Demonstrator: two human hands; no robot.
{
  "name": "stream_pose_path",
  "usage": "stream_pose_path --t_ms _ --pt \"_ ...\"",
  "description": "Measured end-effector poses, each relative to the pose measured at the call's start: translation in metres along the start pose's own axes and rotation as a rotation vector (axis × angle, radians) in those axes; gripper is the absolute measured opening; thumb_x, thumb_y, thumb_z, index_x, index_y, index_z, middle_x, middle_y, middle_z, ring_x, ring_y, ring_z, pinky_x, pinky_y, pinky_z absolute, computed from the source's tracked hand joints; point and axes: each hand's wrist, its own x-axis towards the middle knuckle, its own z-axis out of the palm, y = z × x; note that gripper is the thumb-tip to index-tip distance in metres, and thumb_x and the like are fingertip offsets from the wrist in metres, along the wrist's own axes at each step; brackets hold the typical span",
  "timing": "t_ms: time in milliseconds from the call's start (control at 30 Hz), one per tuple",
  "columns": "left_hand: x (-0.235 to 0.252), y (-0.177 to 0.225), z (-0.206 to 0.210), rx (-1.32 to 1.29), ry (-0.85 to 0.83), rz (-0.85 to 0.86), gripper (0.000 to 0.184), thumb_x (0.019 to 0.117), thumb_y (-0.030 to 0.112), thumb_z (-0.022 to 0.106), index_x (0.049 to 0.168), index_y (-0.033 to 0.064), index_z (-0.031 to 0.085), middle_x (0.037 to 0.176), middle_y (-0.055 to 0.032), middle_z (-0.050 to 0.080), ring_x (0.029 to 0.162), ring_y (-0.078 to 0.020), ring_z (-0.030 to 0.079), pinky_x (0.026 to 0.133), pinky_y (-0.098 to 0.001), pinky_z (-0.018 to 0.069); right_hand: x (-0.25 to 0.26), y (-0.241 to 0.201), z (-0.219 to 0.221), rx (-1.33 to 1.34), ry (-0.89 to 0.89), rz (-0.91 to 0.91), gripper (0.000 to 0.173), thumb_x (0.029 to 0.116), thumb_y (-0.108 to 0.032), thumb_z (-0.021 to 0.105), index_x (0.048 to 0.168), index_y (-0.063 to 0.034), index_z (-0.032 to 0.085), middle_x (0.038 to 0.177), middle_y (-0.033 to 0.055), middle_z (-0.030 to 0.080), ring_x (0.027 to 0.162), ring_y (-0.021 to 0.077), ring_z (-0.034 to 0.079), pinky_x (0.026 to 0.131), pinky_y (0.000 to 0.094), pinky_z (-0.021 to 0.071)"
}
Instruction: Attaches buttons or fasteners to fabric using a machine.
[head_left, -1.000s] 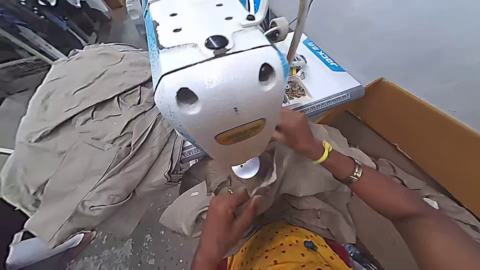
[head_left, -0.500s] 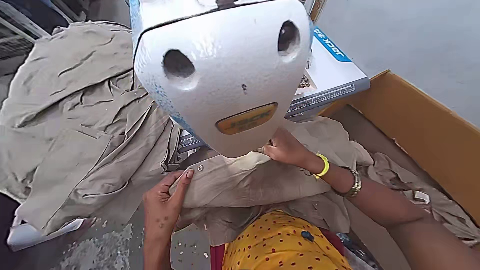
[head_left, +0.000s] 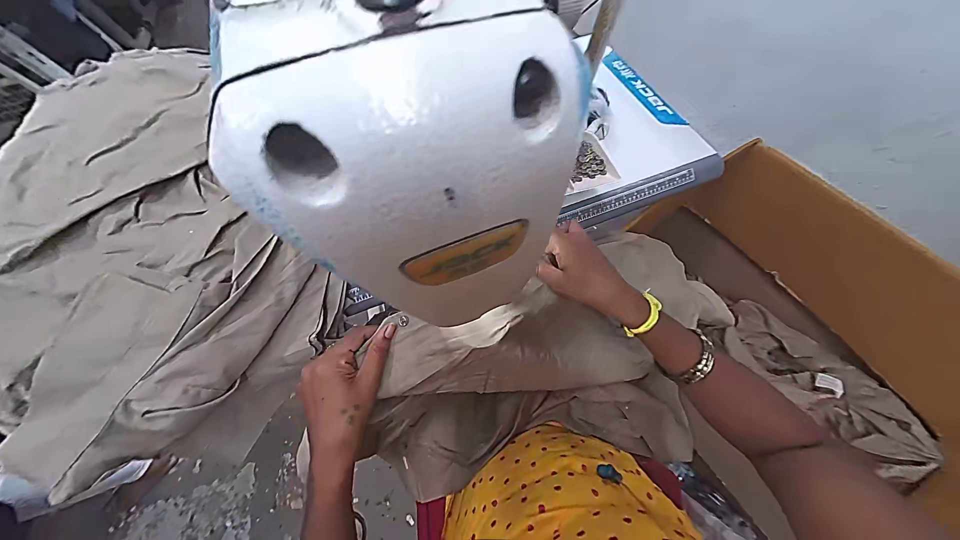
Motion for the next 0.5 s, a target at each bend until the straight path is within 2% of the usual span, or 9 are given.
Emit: stream_pose_path --t_ms 33,67,100,167,233,300,400,467,500 --pt "-0.001 0.003 0.005 0.041 -0.006 0.034 0.046 0.1008 0.041 0.053 0.096 0.0013 0.076 0.087 -0.0195 0.072 0.08 -0.0372 0.07 0.07 -0.0603 0.0502 0.004 0.014 -0.003 -0.092 0.045 -0.001 0.013 0.0934 -0.016 0.068 0.095 -0.0034 0.068 0.063 0.0058 0.058 0.063 0.0231 0.058 0.078 0.0527 0.045" --pt "-0.001 0.005 0.01 0.049 -0.035 0.07 0.043 0.1018 0.038 0.052 0.105 0.0011 0.075 0.098 -0.0225 0.071 0.091 -0.0436 0.069 0.077 -0.0639 0.0504 0.008 0.029 -0.005 -0.196 0.095 -0.002 0.016 0.096 -0.019 0.067 0.099 -0.0034 0.071 0.071 0.0101 0.063 0.069 0.0285 0.063 0.077 0.0551 0.047" --pt "-0.001 0.008 0.014 0.011 -0.083 0.102 0.041 0.1031 0.034 0.051 0.117 0.002 0.073 0.113 -0.0235 0.07 0.105 -0.044 0.067 0.087 -0.0634 0.051 0.014 0.04 -0.006 -0.295 0.131 0.003 0.02 0.0987 -0.021 0.065 0.104 -0.0039 0.073 0.086 0.0146 0.069 0.082 0.0342 0.067 0.081 0.0567 0.0481" --pt "0.001 0.019 0.024 -0.184 -0.165 0.103 0.049 0.1059 0.035 0.043 0.132 -0.0004 0.065 0.13 -0.021 0.065 0.122 -0.0313 0.062 0.104 -0.0498 0.0482 0.03 0.054 -0.008 -0.424 0.143 -0.017 0.026 0.0997 -0.026 0.065 0.112 -0.0051 0.074 0.105 0.0196 0.069 0.101 0.0409 0.064 0.084 0.0573 0.0466" --pt "0.004 0.037 0.03 -0.43 -0.245 -0.017 0.055 0.1071 0.038 0.039 0.137 -0.0042 0.056 0.132 -0.0159 0.062 0.121 -0.0119 0.059 0.105 -0.0317 0.0466 0.049 0.063 -0.004 -0.479 0.111 -0.057 0.034 0.0954 -0.032 0.07 0.114 -0.004 0.074 0.114 0.0224 0.066 0.109 0.0441 0.06 0.088 0.06 0.0458" --pt "0.009 0.055 0.033 -0.557 -0.276 -0.135 0.054 0.1067 0.034 0.041 0.14 -0.0087 0.047 0.127 -0.0156 0.061 0.113 -0.004 0.059 0.098 -0.023 0.0483 0.067 0.069 0.002 -0.521 0.068 -0.083 0.043 0.0882 -0.035 0.078 0.114 -0.0007 0.072 0.119 0.0246 0.064 0.112 0.0459 0.059 0.088 0.0624 0.045" --pt "0.009 0.067 0.035 -0.568 -0.264 -0.245 0.052 0.1056 0.027 0.041 0.143 -0.0094 0.043 0.13 -0.0205 0.06 0.116 -0.0108 0.059 0.101 -0.0285 0.0483 0.084 0.07 0.012 -0.579 -0.002 -0.047 0.051 0.0841 -0.027 0.083 0.124 0.0006 0.068 0.127 0.0253 0.063 0.12 0.047 0.058 0.091 0.0664 0.0453" --pt "0.006 0.071 0.037 -0.551 -0.233 -0.278 0.05 0.1045 0.025 0.041 0.139 -0.0107 0.046 0.124 -0.0212 0.061 0.112 -0.0131 0.06 0.099 -0.0308 0.0488 0.079 0.07 0.015 -0.623 0.019 -0.057 0.035 0.0871 -0.005 0.075 0.121 -0.0015 0.069 0.126 0.022 0.063 0.119 0.0446 0.058 0.089 0.0643 0.0466" --pt "0.004 0.074 0.038 -0.543 -0.22 -0.3 0.048 0.1048 0.024 0.04 0.137 -0.0115 0.047 0.12 -0.0214 0.062 0.109 -0.0136 0.061 0.097 -0.0318 0.0495 0.073 0.071 0.015 -0.639 0.058 -0.08 0.027 0.0891 0.0 0.07 0.116 -0.0031 0.071 0.121 0.0193 0.065 0.116 0.0413 0.06 0.088 0.0605 0.0476"
